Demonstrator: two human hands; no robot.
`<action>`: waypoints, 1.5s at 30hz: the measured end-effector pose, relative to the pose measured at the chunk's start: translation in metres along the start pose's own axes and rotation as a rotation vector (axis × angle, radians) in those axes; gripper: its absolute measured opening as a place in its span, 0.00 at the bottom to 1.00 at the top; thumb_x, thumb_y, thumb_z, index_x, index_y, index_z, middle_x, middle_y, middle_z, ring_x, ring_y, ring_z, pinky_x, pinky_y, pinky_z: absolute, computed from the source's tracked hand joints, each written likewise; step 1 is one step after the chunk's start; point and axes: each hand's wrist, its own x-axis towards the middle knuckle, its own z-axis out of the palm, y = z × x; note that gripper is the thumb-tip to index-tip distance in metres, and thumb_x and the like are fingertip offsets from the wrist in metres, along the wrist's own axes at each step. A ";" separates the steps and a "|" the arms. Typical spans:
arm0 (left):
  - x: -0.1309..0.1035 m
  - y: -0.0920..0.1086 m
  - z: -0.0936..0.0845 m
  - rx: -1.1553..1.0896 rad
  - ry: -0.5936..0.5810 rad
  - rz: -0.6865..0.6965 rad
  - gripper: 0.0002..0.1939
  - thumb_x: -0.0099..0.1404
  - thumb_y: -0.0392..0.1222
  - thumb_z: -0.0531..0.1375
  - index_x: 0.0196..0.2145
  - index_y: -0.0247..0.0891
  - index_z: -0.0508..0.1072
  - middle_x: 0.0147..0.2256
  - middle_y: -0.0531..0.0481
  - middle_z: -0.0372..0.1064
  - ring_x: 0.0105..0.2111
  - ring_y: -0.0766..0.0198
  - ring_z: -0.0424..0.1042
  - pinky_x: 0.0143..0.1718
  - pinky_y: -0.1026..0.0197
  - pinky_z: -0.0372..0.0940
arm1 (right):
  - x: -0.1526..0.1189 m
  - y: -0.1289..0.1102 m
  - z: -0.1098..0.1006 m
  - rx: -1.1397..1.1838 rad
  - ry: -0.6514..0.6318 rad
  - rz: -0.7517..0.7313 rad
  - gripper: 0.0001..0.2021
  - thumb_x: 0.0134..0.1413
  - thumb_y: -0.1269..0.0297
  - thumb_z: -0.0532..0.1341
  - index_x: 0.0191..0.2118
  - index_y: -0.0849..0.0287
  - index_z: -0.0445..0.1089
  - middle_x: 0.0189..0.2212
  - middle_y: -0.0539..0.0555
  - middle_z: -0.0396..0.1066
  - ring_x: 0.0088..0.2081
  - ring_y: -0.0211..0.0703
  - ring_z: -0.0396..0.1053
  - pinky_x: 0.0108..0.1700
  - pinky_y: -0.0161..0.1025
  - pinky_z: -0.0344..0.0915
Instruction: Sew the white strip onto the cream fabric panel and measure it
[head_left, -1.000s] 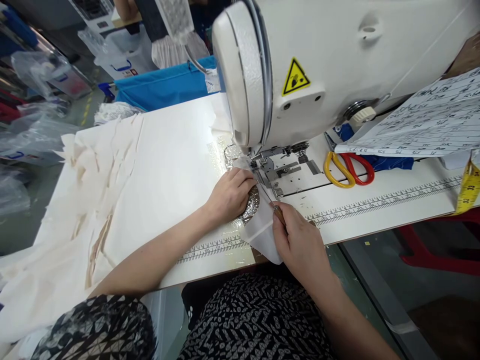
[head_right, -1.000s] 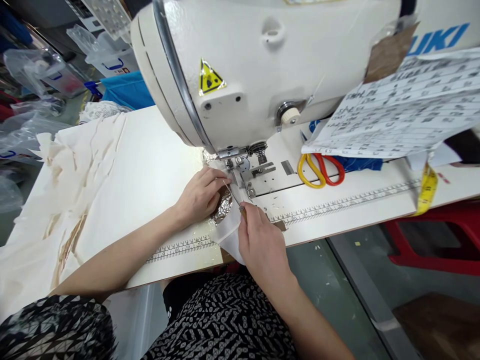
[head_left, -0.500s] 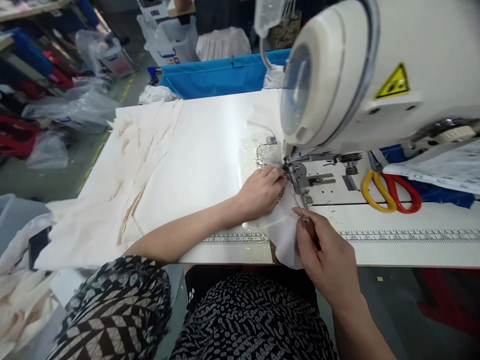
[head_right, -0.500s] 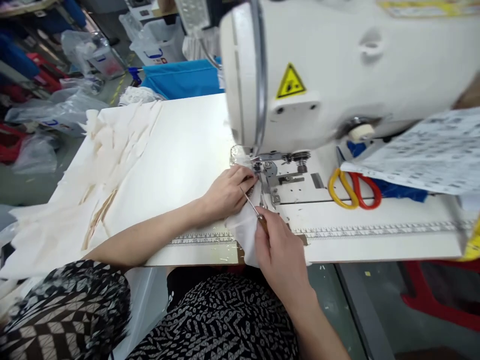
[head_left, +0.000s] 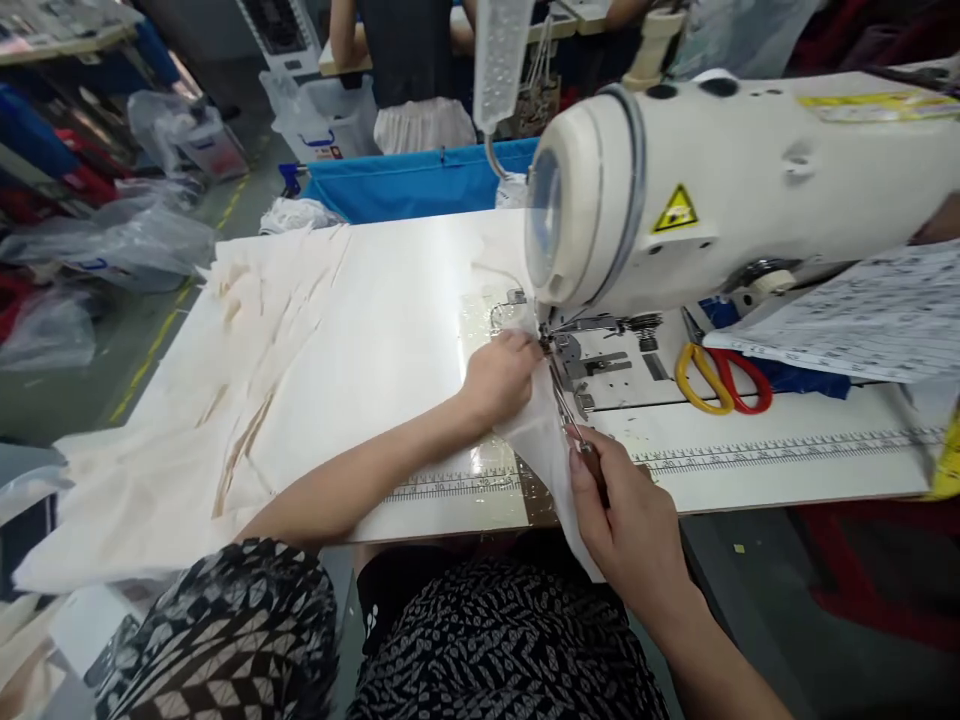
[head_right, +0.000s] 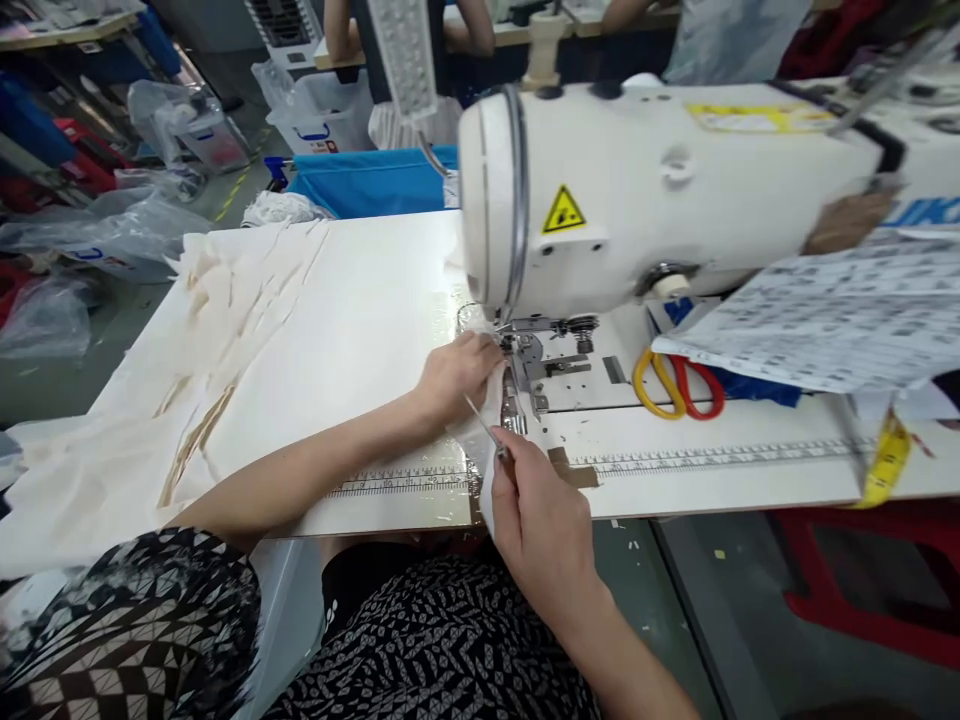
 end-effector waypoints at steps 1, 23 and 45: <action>-0.001 -0.006 0.000 -0.086 0.034 -0.024 0.11 0.69 0.31 0.53 0.42 0.34 0.75 0.44 0.43 0.73 0.44 0.56 0.69 0.41 0.54 0.69 | -0.001 0.004 0.001 -0.059 -0.002 0.050 0.15 0.71 0.63 0.48 0.52 0.64 0.66 0.38 0.59 0.78 0.31 0.46 0.76 0.25 0.36 0.66; -0.004 -0.012 -0.029 -0.526 0.041 -0.185 0.06 0.63 0.41 0.58 0.30 0.40 0.75 0.36 0.49 0.73 0.39 0.60 0.72 0.43 0.56 0.66 | 0.020 0.031 0.033 -0.220 0.041 0.134 0.16 0.70 0.65 0.49 0.51 0.63 0.72 0.37 0.54 0.79 0.27 0.40 0.74 0.22 0.38 0.57; -0.001 -0.015 -0.030 -0.444 0.005 -0.168 0.04 0.61 0.38 0.57 0.30 0.39 0.72 0.37 0.49 0.72 0.39 0.60 0.71 0.43 0.57 0.67 | 0.020 0.031 0.033 -0.195 0.029 0.096 0.18 0.72 0.66 0.46 0.54 0.64 0.70 0.38 0.55 0.78 0.29 0.40 0.73 0.23 0.37 0.59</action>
